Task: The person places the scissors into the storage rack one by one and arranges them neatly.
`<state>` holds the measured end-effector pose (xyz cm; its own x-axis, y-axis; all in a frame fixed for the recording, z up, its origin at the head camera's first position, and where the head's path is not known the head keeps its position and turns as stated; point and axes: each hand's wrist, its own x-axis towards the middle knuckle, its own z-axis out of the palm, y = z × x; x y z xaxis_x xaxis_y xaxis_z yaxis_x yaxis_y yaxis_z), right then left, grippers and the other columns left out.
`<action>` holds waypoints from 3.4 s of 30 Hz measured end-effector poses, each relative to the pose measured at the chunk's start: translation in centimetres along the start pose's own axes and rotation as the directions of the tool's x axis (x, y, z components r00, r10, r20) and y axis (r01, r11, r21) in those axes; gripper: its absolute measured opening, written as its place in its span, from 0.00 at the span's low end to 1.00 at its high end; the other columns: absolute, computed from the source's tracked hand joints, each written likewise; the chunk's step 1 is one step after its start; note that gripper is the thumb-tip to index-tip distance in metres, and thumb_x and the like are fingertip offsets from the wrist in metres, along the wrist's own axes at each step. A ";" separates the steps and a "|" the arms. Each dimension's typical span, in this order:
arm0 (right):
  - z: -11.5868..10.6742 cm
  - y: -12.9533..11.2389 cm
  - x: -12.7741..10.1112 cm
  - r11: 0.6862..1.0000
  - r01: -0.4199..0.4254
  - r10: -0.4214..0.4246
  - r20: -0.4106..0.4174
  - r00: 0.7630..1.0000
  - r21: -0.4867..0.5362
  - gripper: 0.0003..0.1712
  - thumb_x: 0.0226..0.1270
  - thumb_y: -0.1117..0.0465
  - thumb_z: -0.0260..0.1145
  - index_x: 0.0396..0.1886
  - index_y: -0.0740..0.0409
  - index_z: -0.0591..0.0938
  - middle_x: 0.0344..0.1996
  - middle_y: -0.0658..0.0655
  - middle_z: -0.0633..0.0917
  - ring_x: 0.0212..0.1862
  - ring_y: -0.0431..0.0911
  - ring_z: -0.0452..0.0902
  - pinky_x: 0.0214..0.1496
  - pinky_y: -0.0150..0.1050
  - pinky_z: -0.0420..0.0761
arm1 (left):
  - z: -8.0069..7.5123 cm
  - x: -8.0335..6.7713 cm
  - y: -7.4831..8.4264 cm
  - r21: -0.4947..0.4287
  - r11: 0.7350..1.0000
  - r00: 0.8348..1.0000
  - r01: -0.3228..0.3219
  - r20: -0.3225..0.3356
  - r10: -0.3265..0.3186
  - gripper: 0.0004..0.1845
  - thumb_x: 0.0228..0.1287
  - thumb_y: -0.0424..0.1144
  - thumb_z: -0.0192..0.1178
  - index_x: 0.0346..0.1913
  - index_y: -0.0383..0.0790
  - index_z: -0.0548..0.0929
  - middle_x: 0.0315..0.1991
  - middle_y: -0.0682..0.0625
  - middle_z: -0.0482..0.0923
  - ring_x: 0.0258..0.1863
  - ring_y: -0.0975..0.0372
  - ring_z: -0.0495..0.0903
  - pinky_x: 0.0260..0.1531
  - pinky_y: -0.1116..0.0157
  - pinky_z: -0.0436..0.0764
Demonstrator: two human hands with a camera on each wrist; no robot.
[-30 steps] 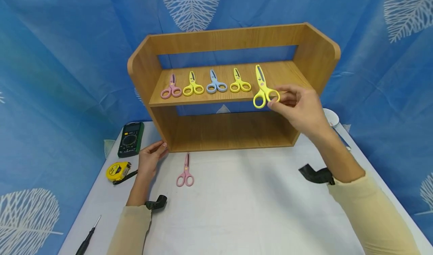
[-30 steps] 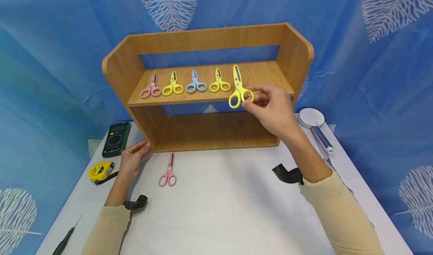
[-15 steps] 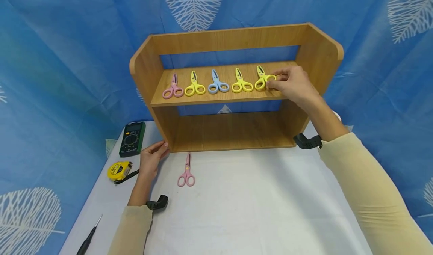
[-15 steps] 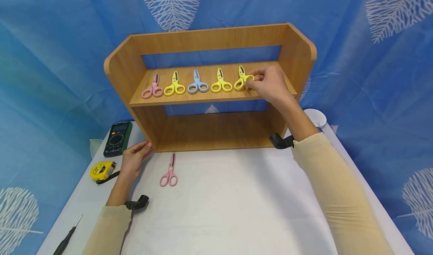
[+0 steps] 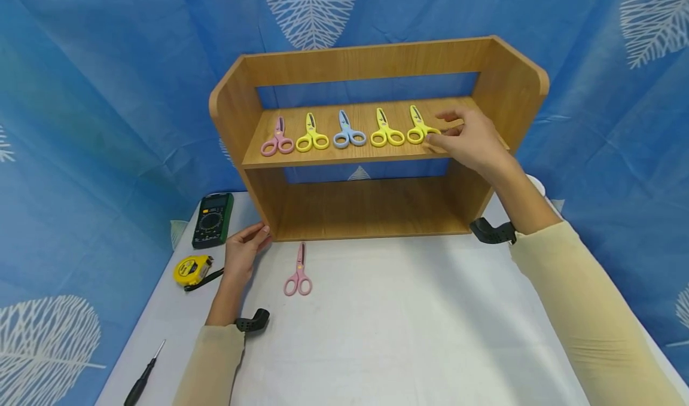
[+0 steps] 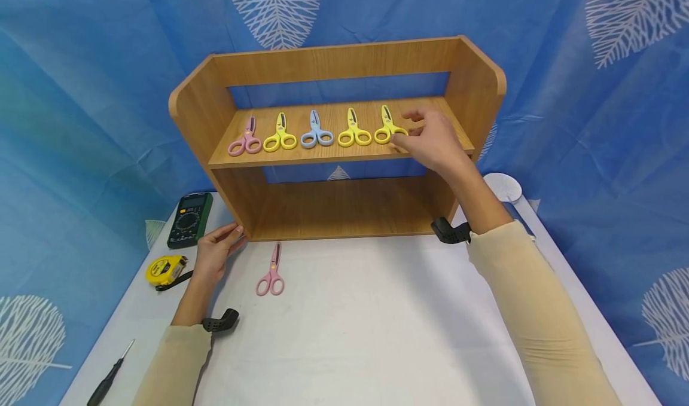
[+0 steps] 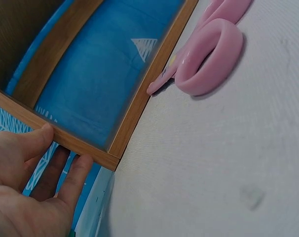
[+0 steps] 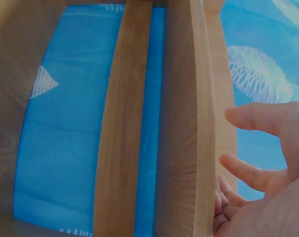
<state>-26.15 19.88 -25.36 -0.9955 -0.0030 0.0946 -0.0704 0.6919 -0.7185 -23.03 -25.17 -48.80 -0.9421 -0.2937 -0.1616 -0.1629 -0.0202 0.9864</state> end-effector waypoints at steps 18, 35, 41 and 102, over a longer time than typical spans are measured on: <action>12.9 0.9 -10.1 0.923 0.273 -0.317 0.131 0.939 0.271 0.20 0.68 0.55 0.74 0.56 0.53 0.82 0.47 0.52 0.87 0.46 0.43 0.83 0.52 0.44 0.86 | 0.0 0.0 0.1 0.007 1.000 1.000 0.007 -0.001 -0.007 0.22 0.71 0.40 0.65 0.65 0.40 0.82 0.65 0.42 0.79 0.64 0.51 0.82 0.55 0.66 0.86; 28.6 1.8 -11.9 0.935 0.133 -0.255 0.364 0.896 0.328 0.31 0.61 0.55 0.79 0.61 0.62 0.82 0.51 0.59 0.87 0.49 0.48 0.84 0.49 0.36 0.85 | 0.1 -0.1 0.0 -0.002 1.000 1.000 0.000 -0.003 0.000 0.22 0.71 0.38 0.65 0.65 0.37 0.82 0.65 0.40 0.78 0.64 0.50 0.81 0.57 0.64 0.86; 30.5 1.5 -12.0 0.958 0.137 -0.230 0.383 0.895 0.254 0.32 0.56 0.53 0.82 0.58 0.62 0.83 0.47 0.56 0.86 0.47 0.45 0.78 0.49 0.34 0.81 | 0.1 -0.1 0.1 -0.005 1.000 1.000 -0.001 -0.001 0.001 0.22 0.72 0.38 0.64 0.65 0.36 0.81 0.65 0.40 0.77 0.64 0.51 0.81 0.57 0.65 0.86; -3.9 1.9 -3.8 0.999 0.050 -0.046 -0.171 0.984 0.019 0.27 0.74 0.55 0.66 0.71 0.52 0.77 0.44 0.51 0.85 0.44 0.40 0.76 0.35 0.22 0.78 | 0.1 -0.2 -0.3 -0.022 1.000 1.000 -0.003 -0.002 0.003 0.23 0.71 0.40 0.66 0.65 0.35 0.81 0.57 0.47 0.80 0.55 0.62 0.84 0.57 0.66 0.86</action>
<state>-22.30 24.02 -24.34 -0.9657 0.0892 0.2439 -0.1207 0.6773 -0.7257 -22.86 -24.97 -49.08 -0.9420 -0.2957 -0.1585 -0.1536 -0.0399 0.9873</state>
